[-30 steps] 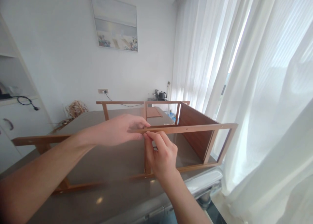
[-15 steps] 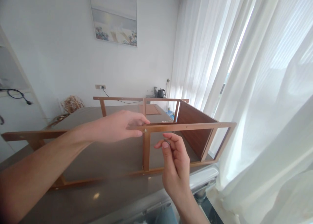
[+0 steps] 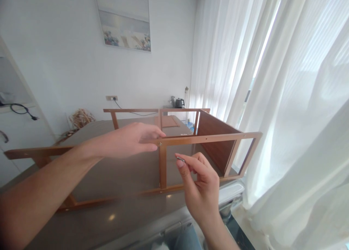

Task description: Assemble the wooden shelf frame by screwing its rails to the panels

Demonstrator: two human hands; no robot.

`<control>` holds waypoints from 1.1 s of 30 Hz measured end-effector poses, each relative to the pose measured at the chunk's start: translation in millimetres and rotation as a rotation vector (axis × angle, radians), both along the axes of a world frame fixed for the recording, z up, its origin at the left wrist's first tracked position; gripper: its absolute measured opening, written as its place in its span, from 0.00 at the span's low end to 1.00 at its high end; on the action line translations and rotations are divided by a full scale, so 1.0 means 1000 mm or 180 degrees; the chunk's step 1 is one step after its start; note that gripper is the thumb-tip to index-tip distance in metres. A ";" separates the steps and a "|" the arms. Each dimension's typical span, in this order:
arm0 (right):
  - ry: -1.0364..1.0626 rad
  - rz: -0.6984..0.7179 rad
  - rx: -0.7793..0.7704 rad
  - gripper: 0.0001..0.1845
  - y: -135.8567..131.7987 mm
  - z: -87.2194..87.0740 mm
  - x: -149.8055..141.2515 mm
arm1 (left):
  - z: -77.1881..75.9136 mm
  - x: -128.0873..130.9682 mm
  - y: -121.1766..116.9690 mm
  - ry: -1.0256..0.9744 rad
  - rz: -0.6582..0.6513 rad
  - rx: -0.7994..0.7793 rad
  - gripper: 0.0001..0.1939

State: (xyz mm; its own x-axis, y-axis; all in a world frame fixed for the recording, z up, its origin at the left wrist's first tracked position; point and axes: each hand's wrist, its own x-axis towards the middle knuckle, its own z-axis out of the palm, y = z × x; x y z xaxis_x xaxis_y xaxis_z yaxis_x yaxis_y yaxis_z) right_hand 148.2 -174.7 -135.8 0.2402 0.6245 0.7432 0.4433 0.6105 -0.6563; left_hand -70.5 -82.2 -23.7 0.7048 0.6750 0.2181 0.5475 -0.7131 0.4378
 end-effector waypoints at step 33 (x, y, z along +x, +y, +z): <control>-0.0124 0.0417 -0.0210 0.13 0.014 0.009 -0.023 | 0.001 0.001 0.001 -0.0016 -0.0046 -0.0022 0.22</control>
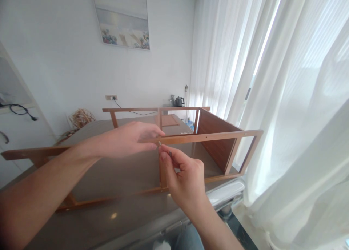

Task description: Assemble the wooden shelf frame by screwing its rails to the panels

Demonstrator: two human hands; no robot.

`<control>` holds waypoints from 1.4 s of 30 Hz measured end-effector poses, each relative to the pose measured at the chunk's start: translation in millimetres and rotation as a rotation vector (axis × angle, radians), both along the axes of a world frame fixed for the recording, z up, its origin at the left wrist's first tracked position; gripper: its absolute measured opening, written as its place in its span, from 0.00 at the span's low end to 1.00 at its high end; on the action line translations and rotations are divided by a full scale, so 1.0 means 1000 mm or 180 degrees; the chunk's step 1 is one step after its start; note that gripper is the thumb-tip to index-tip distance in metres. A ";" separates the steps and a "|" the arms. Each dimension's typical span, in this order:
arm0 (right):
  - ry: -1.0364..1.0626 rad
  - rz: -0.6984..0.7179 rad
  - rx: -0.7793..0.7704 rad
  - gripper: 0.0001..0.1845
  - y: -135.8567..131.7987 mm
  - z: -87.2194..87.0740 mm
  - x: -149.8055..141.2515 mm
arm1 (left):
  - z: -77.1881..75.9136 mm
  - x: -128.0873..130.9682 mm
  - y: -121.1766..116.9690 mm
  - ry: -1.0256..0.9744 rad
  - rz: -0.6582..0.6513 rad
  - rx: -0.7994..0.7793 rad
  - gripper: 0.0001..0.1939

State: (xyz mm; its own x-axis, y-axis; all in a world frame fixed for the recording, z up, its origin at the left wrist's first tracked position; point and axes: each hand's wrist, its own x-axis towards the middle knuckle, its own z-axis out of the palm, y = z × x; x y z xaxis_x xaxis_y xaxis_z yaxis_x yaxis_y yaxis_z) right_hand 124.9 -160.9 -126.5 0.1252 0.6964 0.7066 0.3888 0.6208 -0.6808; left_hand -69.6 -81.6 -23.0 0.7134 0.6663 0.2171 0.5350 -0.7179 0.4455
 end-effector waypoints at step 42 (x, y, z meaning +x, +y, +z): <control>0.0734 0.0737 0.0256 0.04 0.002 0.010 -0.011 | 0.001 0.000 -0.004 -0.0053 0.0020 0.0052 0.20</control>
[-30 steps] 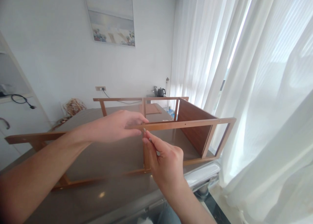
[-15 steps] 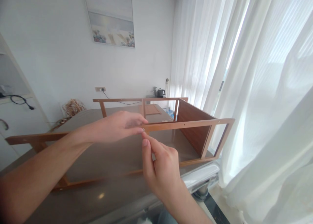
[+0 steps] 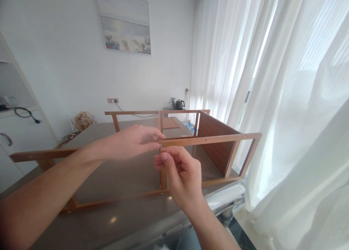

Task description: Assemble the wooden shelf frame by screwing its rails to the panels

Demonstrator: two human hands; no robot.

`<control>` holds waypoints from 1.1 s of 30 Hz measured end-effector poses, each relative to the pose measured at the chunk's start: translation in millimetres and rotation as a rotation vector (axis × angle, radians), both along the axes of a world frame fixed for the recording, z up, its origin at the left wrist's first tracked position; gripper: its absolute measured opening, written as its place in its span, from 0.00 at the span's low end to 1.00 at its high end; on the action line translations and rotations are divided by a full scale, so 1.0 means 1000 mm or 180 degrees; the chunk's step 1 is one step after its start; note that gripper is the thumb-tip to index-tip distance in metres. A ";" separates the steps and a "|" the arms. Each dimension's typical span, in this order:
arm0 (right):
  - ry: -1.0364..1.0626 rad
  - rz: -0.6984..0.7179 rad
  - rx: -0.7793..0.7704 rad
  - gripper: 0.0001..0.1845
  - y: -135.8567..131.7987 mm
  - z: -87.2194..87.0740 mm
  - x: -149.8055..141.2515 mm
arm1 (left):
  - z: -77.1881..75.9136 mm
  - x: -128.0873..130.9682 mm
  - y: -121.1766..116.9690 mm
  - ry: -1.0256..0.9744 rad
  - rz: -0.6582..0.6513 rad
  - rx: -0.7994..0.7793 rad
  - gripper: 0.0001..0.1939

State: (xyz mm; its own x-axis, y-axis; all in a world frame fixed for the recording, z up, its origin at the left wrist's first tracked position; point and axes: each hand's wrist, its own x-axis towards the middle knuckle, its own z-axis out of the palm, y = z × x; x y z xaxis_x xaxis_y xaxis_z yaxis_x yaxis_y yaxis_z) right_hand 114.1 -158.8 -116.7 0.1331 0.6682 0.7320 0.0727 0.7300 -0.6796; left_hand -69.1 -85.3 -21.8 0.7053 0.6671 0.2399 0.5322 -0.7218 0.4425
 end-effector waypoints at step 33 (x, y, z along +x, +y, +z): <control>-0.0623 -0.0094 -0.0197 0.10 -0.012 -0.006 0.010 | -0.018 -0.003 -0.024 -0.0141 0.0207 0.1484 0.25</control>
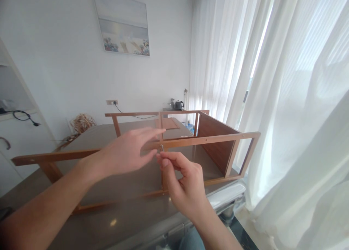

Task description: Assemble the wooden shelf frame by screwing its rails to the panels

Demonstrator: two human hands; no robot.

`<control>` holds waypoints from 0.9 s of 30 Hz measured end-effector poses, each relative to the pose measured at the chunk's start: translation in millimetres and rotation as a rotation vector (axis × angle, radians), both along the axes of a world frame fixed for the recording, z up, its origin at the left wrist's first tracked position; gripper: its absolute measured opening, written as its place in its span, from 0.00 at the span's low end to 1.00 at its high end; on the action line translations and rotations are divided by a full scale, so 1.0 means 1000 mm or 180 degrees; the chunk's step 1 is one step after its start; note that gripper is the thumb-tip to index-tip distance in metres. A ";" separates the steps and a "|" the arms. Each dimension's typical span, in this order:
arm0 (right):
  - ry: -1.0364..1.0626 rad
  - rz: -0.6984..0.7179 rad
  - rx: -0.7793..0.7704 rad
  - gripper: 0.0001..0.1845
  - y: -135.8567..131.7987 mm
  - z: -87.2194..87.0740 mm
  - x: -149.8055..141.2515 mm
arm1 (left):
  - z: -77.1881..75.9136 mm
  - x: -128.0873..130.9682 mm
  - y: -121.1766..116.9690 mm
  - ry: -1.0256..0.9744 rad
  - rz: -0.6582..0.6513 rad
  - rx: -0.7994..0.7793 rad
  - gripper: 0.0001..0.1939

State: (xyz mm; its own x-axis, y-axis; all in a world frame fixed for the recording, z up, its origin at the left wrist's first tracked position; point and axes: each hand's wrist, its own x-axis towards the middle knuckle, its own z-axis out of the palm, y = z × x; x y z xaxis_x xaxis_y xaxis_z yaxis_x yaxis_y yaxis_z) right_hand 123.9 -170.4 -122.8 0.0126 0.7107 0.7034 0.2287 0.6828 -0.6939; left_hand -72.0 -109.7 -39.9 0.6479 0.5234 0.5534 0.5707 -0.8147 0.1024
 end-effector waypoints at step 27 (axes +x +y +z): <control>-0.0761 -0.1147 0.1260 0.13 0.006 0.002 -0.007 | -0.163 0.024 0.019 -0.0457 0.0897 -0.1392 0.23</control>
